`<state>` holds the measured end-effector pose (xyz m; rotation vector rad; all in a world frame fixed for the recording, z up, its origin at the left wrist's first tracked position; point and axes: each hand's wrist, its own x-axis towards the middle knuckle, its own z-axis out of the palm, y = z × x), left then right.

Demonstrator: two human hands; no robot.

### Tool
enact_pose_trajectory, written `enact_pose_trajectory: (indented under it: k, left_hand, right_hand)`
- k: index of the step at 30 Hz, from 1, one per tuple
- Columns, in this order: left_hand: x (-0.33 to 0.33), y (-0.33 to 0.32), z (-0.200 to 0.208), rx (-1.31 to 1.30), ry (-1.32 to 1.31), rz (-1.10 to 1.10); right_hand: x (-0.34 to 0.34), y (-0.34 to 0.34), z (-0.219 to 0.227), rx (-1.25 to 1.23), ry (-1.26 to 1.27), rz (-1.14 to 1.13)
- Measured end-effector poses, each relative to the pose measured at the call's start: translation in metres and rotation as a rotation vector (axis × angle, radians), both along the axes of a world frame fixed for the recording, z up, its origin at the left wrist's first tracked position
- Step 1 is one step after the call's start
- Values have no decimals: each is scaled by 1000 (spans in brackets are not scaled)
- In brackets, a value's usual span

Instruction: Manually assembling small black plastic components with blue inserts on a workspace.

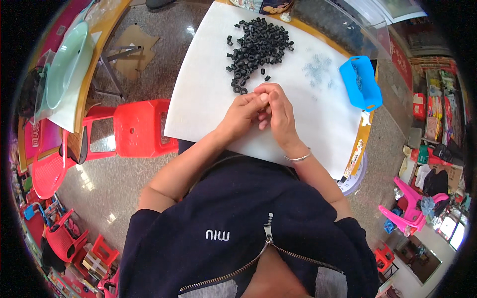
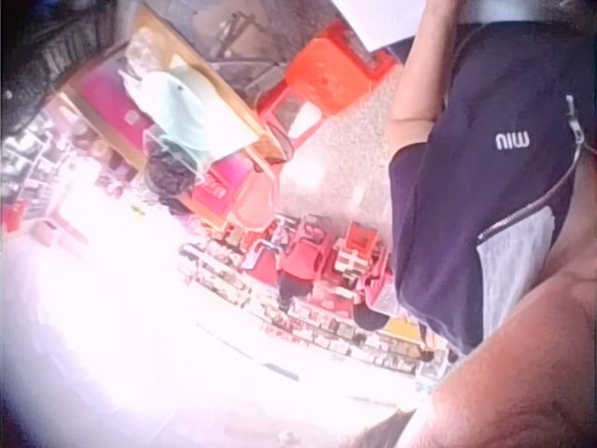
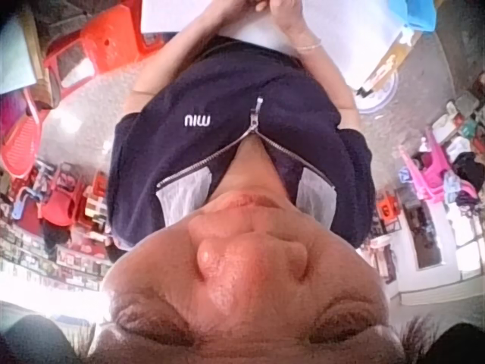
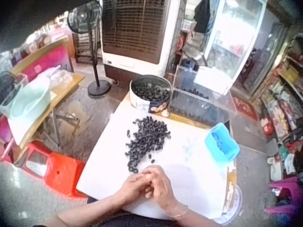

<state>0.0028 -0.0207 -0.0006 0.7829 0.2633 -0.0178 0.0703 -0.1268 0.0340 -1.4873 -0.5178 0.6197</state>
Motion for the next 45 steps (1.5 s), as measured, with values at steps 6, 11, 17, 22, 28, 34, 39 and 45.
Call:
enact_pose_trajectory:
  k: [6,11,17,22,28,34,39,45]
  left_hand:
    - [-1,7,-6,-137,-46,-30]
    - [2,5,7,-71,-40,-21]
    - [5,6,3,-58,-31,-46]
    - [4,7,2,-88,-24,-64]
    - [3,6,3,-109,-28,-59]
    - [3,7,2,-115,-37,-60]
    - [4,7,3,-123,-45,-56]
    - [5,6,3,-134,-34,-46]
  right_hand:
    - [6,-13,0,61,-5,95]
    - [61,-17,15,-47,-391,-84]
    - [202,16,77,-136,-973,-429]
    - [235,36,79,-267,-1645,-620]
    - [119,42,16,-172,-1107,113]
    - [105,52,-9,-262,-1248,177]
    - [103,50,-10,-333,-1275,186]
    - [100,49,-18,-208,-1246,143]
